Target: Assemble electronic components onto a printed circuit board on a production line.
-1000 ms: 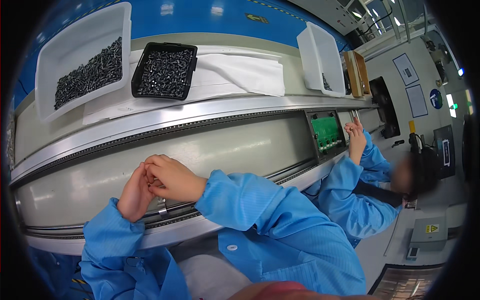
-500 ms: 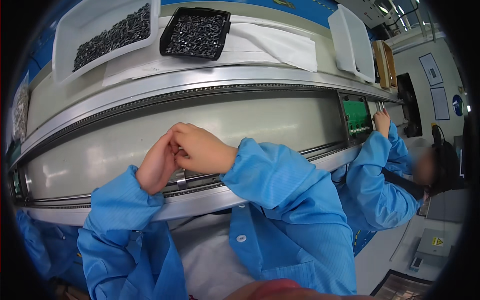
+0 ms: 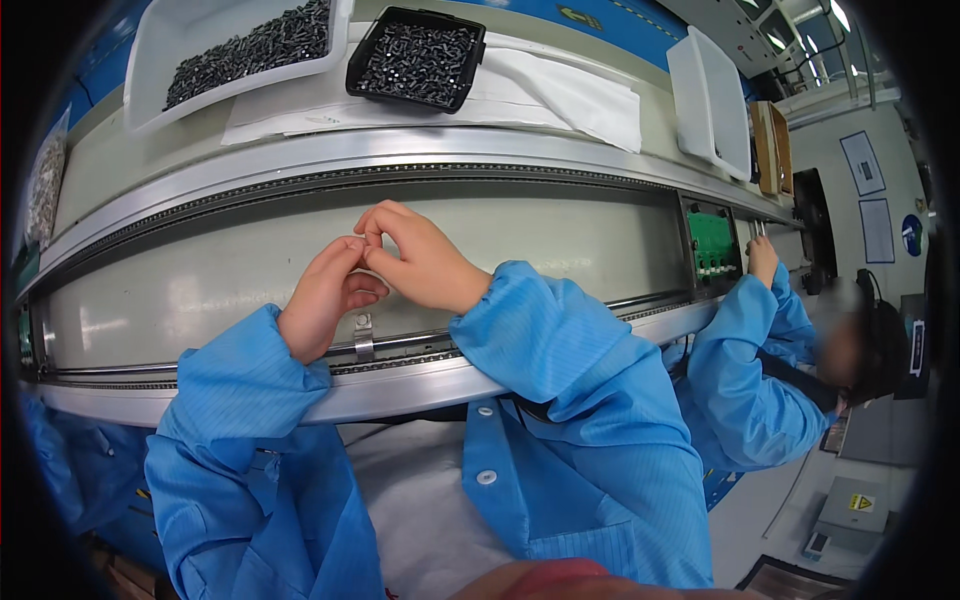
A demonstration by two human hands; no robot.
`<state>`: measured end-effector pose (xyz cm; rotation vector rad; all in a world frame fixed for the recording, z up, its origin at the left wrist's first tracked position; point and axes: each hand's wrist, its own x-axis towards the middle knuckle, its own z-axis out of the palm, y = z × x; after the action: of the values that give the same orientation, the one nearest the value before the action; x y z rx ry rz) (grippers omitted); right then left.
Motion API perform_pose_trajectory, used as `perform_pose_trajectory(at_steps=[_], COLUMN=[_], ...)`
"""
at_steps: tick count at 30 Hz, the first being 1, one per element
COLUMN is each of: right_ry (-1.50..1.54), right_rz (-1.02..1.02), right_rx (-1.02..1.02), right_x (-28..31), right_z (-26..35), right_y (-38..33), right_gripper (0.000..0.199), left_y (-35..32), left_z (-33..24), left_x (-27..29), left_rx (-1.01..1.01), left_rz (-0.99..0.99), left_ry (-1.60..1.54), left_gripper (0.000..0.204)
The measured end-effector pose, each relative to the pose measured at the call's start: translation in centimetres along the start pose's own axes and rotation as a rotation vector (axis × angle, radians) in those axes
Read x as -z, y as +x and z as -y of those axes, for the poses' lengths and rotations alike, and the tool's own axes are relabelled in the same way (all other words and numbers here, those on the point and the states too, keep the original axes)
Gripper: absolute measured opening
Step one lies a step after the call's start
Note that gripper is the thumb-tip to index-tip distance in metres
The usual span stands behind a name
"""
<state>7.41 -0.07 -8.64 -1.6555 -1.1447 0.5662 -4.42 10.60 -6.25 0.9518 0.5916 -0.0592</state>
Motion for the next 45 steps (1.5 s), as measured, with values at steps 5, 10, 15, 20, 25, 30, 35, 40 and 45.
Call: perform_pose_trajectory(at_steps=[5,10,15,20,25,30,35,40,45], right_ry=[-0.046,-0.075,-0.183,-0.306,-0.216,-0.184,-0.223,-0.231,-0.258], right_rz=[0.022,0.01,-0.03,-0.087,-0.096,-0.104,-0.142,-0.152,-0.133], right_rx=[-0.007,-0.011,0.022,0.092,0.058,0.048,0.077,0.065,-0.013], right_x=[0.5,0.5,0.6,0.4,0.4,0.2,0.4,0.3,0.6], right_z=[0.2,0.5,0.4,0.3,0.2,0.6,0.1,0.4,1.0], right_y=[-0.2,-0.1,0.1,0.1,0.0,0.1,-0.1,-0.1,-0.2], right_gripper=[0.008,0.011,0.012,0.013,0.013,0.013,0.013,0.015,0.015], left_y=[0.4,0.5,0.6,0.5,0.3,0.3,0.6,0.9,0.9], left_z=[0.2,0.3,0.3,0.2,0.0,0.2,0.2,0.2,0.3], left_x=[0.1,0.3,0.5,0.3,-0.1,0.4,0.2,0.8,0.7], left_rx=[-0.021,-0.039,-0.056,-0.067,-0.061,-0.08,-0.085,-0.082,-0.095], left_rz=[0.02,0.02,0.006,-0.019,-0.027,-0.013,-0.019,-0.01,-0.005], left_ry=[0.075,0.048,0.047,0.071,0.015,-0.008,0.004,-0.002,0.026], left_gripper=[0.026,0.027,0.028,0.027,0.025,0.023,0.021,0.019,0.016])
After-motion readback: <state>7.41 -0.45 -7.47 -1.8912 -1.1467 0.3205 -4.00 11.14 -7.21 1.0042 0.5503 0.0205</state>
